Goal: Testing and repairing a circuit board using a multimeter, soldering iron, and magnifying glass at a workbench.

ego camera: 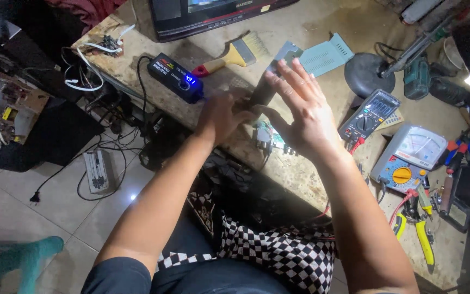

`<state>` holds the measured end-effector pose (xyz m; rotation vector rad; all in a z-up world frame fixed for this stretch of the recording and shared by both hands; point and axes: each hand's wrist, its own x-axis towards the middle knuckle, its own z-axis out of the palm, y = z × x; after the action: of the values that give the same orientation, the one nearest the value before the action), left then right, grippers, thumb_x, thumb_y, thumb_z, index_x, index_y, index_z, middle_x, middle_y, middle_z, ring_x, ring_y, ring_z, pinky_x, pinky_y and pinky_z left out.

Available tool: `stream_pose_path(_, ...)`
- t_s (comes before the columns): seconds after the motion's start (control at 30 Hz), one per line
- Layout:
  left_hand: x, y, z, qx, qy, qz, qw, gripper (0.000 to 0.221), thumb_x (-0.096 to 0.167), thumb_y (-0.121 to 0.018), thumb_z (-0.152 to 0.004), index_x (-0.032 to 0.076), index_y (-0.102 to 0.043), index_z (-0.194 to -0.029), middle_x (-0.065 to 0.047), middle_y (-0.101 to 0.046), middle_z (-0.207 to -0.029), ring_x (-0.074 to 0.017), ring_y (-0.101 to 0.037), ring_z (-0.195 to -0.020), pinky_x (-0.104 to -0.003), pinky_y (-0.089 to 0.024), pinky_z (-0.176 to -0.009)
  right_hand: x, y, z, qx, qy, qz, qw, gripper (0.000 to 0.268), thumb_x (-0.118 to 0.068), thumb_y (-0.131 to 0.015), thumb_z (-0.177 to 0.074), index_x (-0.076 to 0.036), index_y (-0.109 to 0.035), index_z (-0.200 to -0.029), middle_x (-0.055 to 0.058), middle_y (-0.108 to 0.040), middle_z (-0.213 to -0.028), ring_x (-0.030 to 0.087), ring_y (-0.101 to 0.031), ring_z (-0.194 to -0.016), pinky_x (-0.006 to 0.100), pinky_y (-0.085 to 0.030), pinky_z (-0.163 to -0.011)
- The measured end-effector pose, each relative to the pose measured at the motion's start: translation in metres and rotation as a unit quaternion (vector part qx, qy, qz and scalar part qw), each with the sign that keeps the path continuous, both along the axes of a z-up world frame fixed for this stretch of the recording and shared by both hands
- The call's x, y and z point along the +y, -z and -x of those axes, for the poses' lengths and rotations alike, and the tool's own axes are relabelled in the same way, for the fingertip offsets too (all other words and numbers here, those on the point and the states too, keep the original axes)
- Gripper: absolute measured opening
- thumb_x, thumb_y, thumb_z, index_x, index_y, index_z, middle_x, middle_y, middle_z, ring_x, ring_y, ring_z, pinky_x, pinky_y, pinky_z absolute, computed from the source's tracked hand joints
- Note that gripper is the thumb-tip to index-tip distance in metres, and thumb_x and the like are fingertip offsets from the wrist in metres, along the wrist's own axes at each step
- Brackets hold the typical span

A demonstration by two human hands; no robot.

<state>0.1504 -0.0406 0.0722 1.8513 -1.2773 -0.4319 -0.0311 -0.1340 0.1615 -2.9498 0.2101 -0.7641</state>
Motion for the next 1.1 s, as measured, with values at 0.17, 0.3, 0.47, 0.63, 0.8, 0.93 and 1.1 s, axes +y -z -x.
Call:
stream_pose_path(0.17,-0.001,0.013,-0.004,-0.001,0.049,0.084,0.995,0.034,0.026,-0.076,-0.090,0.016,-0.071,-0.122,-0.005,-0.080,-0.109,-0.0237,-0.079,-0.090,-0.039,-0.063,-0.074,0.000,0.002,0.001,0.003,0.022,0.001,1.000,0.060,-0.020,-0.076,-0.101,-0.014,-0.047,-0.153,0.021,-0.048,-0.158,0.042,-0.034,-0.152,0.068,-0.034,-0.121)
stream_pose_path(0.3,0.005,0.018,0.000,-0.030,0.051,0.156,0.986,0.025,0.014,-0.070,-0.096,0.011,-0.069,-0.121,-0.007,-0.080,-0.108,-0.0280,-0.077,-0.093,-0.043,-0.065,-0.074,0.001,0.001,-0.002,-0.016,0.013,0.011,1.000,0.054,-0.020,-0.076,-0.102,-0.009,-0.053,-0.149,0.023,-0.051,-0.154,0.043,-0.039,-0.149,0.063,-0.038,-0.121)
stream_pose_path(0.47,0.022,0.004,0.022,0.013,0.016,0.184,0.983,0.050,0.020,-0.085,-0.083,0.012,-0.060,-0.125,-0.010,-0.071,-0.115,-0.0276,-0.067,-0.104,-0.040,-0.060,-0.092,0.008,-0.015,-0.002,0.005,0.028,-0.017,0.999,0.048,-0.019,-0.074,-0.102,-0.008,-0.058,-0.146,0.022,-0.053,-0.152,0.046,-0.043,-0.145,0.064,-0.043,-0.114)
stream_pose_path(0.63,0.016,0.021,0.052,-0.042,-0.069,0.203,0.976,0.076,0.035,-0.092,-0.077,0.012,-0.050,-0.135,-0.013,-0.060,-0.128,-0.0310,-0.056,-0.118,-0.041,-0.056,-0.094,0.010,-0.016,-0.002,-0.002,0.019,-0.023,1.000,0.044,-0.018,-0.071,-0.103,-0.006,-0.059,-0.144,0.023,-0.054,-0.151,0.047,-0.046,-0.141,0.064,-0.046,-0.112)
stream_pose_path(0.8,-0.004,0.046,0.063,-0.136,-0.189,0.293,0.927,0.047,0.045,-0.078,-0.086,0.010,-0.057,-0.109,-0.005,-0.048,-0.097,-0.0268,-0.060,-0.085,-0.040,-0.056,-0.070,0.014,-0.015,-0.007,-0.035,0.046,-0.045,0.997,0.049,-0.006,-0.081,-0.091,-0.006,-0.067,-0.137,0.025,-0.060,-0.141,0.048,-0.050,-0.136,0.066,-0.049,-0.101)
stream_pose_path(0.93,-0.003,0.044,0.066,-0.130,-0.198,0.314,0.919,0.034,0.032,-0.079,-0.084,0.011,-0.057,-0.100,-0.002,-0.047,-0.091,-0.0269,-0.061,-0.081,-0.039,-0.054,-0.065,0.015,-0.016,-0.008,-0.037,0.048,-0.048,0.997,0.049,-0.006,-0.082,-0.090,-0.007,-0.068,-0.137,0.024,-0.061,-0.141,0.047,-0.052,-0.135,0.065,-0.050,-0.101)
stream_pose_path(1.1,0.003,0.039,0.065,-0.167,-0.164,0.322,0.917,0.025,0.029,-0.074,-0.087,0.012,-0.061,-0.099,0.000,-0.051,-0.090,-0.0232,-0.063,-0.084,-0.037,-0.054,-0.067,0.011,-0.013,-0.006,-0.039,0.047,-0.054,0.997,0.048,-0.003,-0.078,-0.092,-0.010,-0.068,-0.138,0.023,-0.061,-0.141,0.045,-0.053,-0.134,0.064,-0.051,-0.100)
